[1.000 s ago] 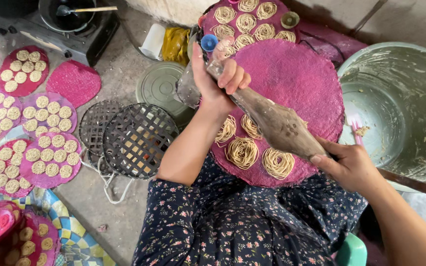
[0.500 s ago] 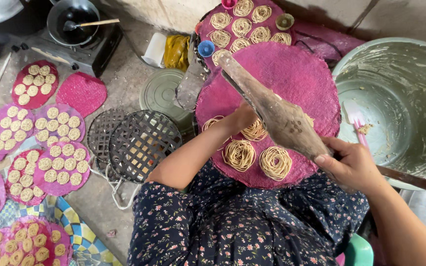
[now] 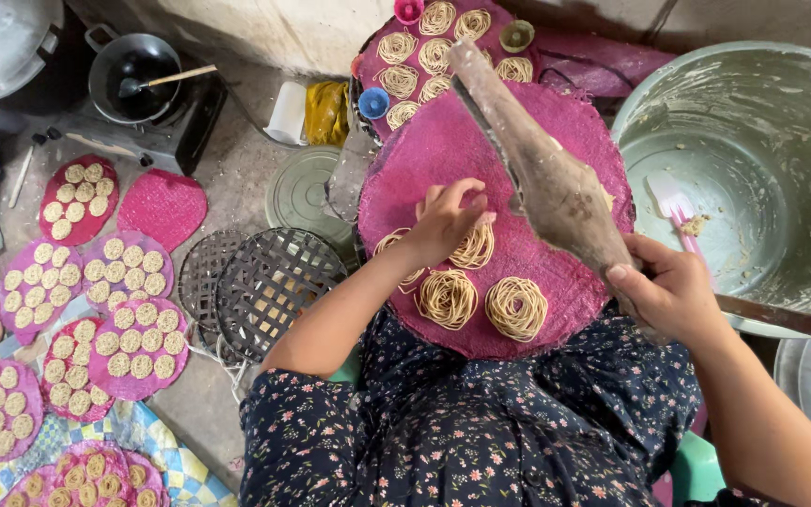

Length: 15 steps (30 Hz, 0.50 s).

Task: The person sits and operates a wooden dough press, scooping dough from a large basin with a spatula and loading it into the press cylinder. They press the lever to extrude dough into noodle nests on round fabric mats, then move filled mats aside and place an empty mat for the next batch.

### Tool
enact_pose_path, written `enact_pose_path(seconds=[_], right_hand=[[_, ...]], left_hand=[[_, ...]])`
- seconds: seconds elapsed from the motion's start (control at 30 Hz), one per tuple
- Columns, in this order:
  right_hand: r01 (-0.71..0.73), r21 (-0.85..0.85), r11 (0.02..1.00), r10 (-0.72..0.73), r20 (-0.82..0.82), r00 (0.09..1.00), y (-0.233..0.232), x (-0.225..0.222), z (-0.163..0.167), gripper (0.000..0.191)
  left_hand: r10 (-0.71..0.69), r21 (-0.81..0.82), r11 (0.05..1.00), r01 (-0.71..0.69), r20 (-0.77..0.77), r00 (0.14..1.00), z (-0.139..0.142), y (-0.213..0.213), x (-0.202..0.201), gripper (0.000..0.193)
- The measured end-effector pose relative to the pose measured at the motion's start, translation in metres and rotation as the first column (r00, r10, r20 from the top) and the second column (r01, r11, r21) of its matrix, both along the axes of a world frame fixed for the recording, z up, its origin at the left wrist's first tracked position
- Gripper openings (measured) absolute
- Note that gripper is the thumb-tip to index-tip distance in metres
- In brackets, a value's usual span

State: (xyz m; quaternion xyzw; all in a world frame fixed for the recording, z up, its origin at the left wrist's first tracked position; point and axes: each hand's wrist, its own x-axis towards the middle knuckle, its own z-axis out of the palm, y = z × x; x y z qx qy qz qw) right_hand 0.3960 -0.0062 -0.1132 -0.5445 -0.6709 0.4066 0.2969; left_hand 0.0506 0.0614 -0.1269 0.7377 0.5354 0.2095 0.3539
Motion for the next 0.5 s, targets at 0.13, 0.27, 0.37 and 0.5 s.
enact_pose_path(seconds=[0.13,0.27,0.37,0.5], right_hand=[[0.054,-0.059,0.997,-0.058,-0.068,0.996,-0.005,0.012,-0.001,0.047],[0.049,-0.13,0.99,-0.086,-0.302,0.949,-0.012,0.019,0.002,0.043],[0.04,-0.148,0.988,-0.101,-0.431,0.897,-0.013,0.006,0.001,0.039],[0.042,-0.066,0.997,-0.064,-0.373,0.926,-0.008,-0.031,0.006,0.033]], left_hand=[[-0.138,0.2,0.958,0.207,-0.315,0.939,-0.004,-0.009,-0.019,0.081],[0.063,0.406,0.901,0.152,-0.469,0.881,0.008,-0.001,-0.031,0.072],[-0.005,0.482,0.854,0.195,-0.368,0.93,0.033,0.007,-0.019,0.083],[-0.018,0.669,0.729,0.145,-0.194,0.981,0.062,0.011,0.043,0.065]])
